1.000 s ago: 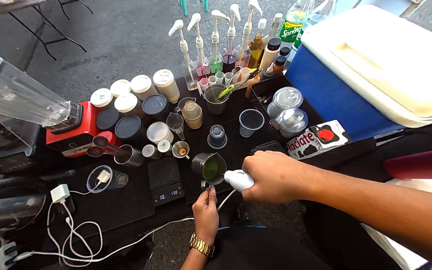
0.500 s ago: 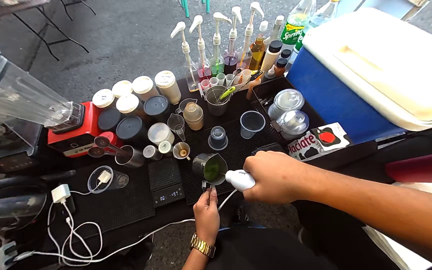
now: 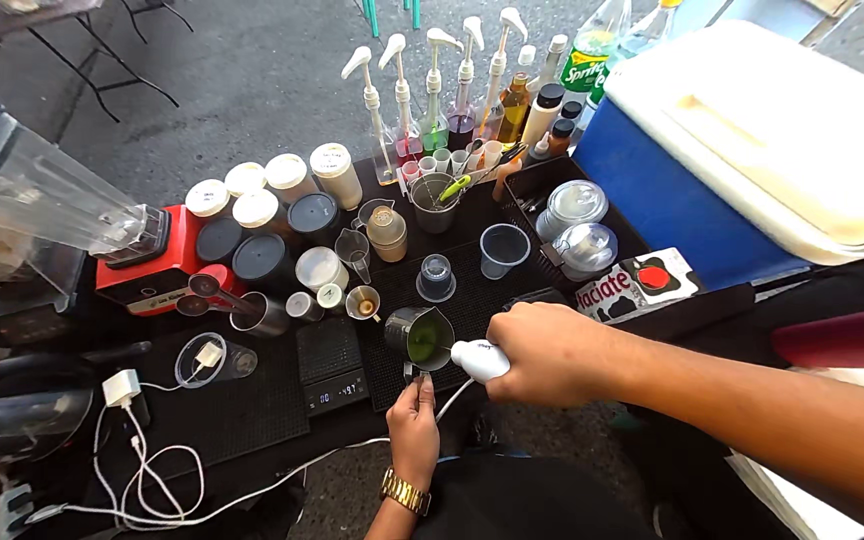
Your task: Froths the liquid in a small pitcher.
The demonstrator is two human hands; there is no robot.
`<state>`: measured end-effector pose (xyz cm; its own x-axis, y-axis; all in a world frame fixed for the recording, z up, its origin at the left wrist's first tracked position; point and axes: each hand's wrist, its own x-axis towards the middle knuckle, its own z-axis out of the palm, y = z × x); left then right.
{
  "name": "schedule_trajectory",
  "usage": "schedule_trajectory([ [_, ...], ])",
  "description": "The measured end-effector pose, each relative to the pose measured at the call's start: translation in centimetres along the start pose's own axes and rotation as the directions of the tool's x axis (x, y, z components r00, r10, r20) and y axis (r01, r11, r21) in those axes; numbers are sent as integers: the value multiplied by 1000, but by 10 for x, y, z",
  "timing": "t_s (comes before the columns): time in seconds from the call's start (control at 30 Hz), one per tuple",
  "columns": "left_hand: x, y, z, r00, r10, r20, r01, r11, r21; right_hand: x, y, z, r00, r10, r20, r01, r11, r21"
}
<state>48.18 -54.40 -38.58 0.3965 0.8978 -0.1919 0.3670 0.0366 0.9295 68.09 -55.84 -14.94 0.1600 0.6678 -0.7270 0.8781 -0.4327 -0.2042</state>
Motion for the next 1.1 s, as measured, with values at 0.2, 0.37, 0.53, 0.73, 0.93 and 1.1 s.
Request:
schedule_trajectory([
  [0.2,-1,0,0,1000,3,-6,-3,1000,3,-1,0,0,1000,-2,-4,2,1000,-10],
  [0.37,-1,0,-1,1000,9,-3,-9,1000,0,-2,0,1,1000,-3,-5,2,1000,-14],
  [0.53,-2,1,-1,1000,-5,2,5,1000,0,-2,-1,1,1000,0,-3,0,1000,-15],
  [0.73,-3,2,-2,1000,-8,8,8,1000,-1,-3,-3,2,1000,4,-2,-4,1000,-15],
  [0.93,-3,2,-2,1000,-12,8,12,1000,3,-4,-3,3,1000,2,-5,-2,1000,-9],
  [1.1,-3,0,-2,1000,-5,8,5,1000,1,-4,-3,4,1000,8,-12,-8,1000,-16],
])
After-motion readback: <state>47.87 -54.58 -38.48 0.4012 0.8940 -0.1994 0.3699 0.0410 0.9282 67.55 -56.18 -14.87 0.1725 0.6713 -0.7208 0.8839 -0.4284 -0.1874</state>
